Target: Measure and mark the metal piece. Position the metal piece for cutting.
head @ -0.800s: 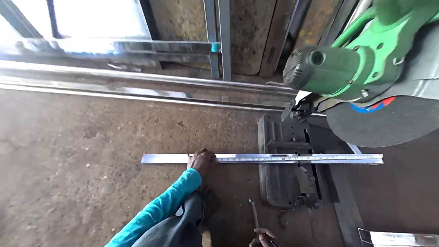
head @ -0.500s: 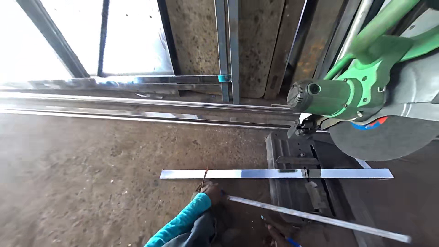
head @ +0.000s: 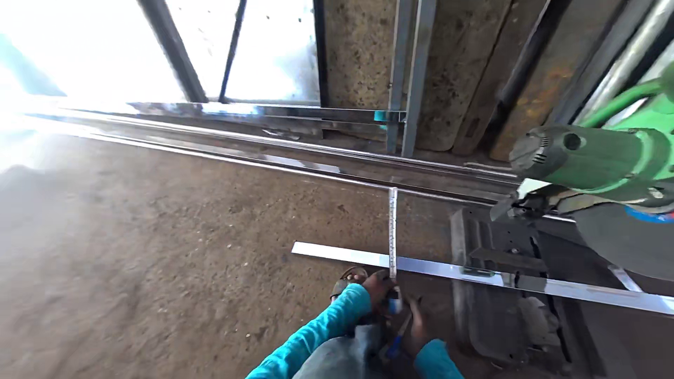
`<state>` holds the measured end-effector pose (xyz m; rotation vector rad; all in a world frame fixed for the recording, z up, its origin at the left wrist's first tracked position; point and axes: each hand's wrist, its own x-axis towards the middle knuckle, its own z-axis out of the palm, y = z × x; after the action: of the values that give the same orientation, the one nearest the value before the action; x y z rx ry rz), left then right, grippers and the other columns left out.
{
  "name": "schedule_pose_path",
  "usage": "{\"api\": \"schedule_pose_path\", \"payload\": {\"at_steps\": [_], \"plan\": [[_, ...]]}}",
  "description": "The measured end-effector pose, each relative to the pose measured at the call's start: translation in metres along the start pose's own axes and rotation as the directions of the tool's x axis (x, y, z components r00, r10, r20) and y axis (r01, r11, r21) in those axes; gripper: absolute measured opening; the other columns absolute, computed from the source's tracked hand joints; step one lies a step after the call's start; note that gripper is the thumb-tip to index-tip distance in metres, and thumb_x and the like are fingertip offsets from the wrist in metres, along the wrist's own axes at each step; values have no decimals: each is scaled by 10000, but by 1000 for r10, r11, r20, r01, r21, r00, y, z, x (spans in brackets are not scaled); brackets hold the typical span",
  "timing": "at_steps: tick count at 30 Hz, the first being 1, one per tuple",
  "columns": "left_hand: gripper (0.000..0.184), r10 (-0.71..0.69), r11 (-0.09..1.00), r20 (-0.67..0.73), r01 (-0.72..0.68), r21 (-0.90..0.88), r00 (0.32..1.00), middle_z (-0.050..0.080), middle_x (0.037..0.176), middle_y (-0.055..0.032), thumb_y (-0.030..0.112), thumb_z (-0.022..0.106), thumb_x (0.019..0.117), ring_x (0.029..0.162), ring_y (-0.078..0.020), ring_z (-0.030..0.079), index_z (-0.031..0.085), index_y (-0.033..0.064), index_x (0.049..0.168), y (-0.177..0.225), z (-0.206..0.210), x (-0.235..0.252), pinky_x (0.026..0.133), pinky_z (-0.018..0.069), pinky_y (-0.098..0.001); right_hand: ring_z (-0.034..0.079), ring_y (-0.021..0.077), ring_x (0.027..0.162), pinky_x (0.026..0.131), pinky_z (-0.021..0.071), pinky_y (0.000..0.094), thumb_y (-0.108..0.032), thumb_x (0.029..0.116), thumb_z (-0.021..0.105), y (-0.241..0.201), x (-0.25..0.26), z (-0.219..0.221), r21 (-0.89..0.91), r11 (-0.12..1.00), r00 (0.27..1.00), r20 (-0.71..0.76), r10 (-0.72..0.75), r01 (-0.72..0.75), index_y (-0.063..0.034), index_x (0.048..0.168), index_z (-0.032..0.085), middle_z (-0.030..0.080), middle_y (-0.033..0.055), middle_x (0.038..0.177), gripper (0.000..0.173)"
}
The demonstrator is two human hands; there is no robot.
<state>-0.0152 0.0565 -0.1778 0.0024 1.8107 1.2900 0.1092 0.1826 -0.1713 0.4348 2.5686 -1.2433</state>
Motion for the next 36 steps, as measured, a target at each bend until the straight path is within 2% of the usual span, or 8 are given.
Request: {"api": "schedule_pose_path", "payload": {"at_steps": [2,5,12,16,19,24,30,36], "plan": [[403,-13,985,1,13,-171,1000,633,1240,-195,228,487,1096,1070,-239,663,483,-13,1419,3,3,-3,940,555,-414,555,381,1324,1131,423,536,-337,809,793,-23,24,-2,-192,981,1000,11,16,-14,-34,1531,446,583,218,1427,856],[365,41,955,-6,-41,-293,999,659,1148,-162,229,503,1091,951,-186,682,524,-26,1352,-3,0,4,859,576,-363,573,387,1314,1108,444,539,-119,978,604,-42,53,-16,-391,919,996,54,74,-47,-94,1488,527,600,212,1412,516],[429,-158,848,-503,-144,-510,850,694,1102,-257,294,565,1068,941,-339,702,597,-79,1279,-45,-40,48,880,572,-501,441,461,1405,1083,384,651,-133,1021,575,-31,61,-90,-785,614,965,216,150,81,-139,1459,569,556,238,1450,438],[411,-274,786,-495,-104,-609,824,696,948,-191,302,588,1056,757,-241,676,607,-72,1226,-44,-38,52,725,585,-411,440,447,1406,1094,372,652,-74,969,634,6,66,-139,-859,512,970,112,217,-15,-200,1454,580,561,210,1449,504],[411,-275,799,-489,-86,-595,828,703,956,-191,310,584,1058,780,-249,685,626,-73,1202,-46,-36,60,750,589,-421,431,439,1416,1106,354,656,-29,945,629,8,65,-148,-887,461,973,84,217,-26,-218,1456,578,549,202,1470,547],[444,-238,892,-502,-18,-452,831,702,968,-200,360,557,1066,824,-278,682,662,-62,1152,-48,-34,60,801,572,-467,368,439,1464,1142,297,676,-21,967,601,10,79,-142,-861,499,956,56,288,-100,-221,1465,567,508,194,1515,539],[399,-190,927,-428,18,-375,884,683,855,-144,320,563,1067,687,-198,647,658,-61,1135,-40,-27,48,675,565,-372,295,428,1511,1167,248,689,-26,985,583,28,92,-144,-842,518,946,31,322,-149,-228,1475,558,442,187,1576,530],[458,-164,931,-463,-19,-365,871,676,873,-159,380,513,1080,698,-224,629,649,-52,1144,-40,-27,42,672,542,-406,413,438,1423,1110,315,665,-34,1001,533,33,76,-135,-841,534,959,72,274,-90,-224,1470,564,497,206,1519,507]]}}
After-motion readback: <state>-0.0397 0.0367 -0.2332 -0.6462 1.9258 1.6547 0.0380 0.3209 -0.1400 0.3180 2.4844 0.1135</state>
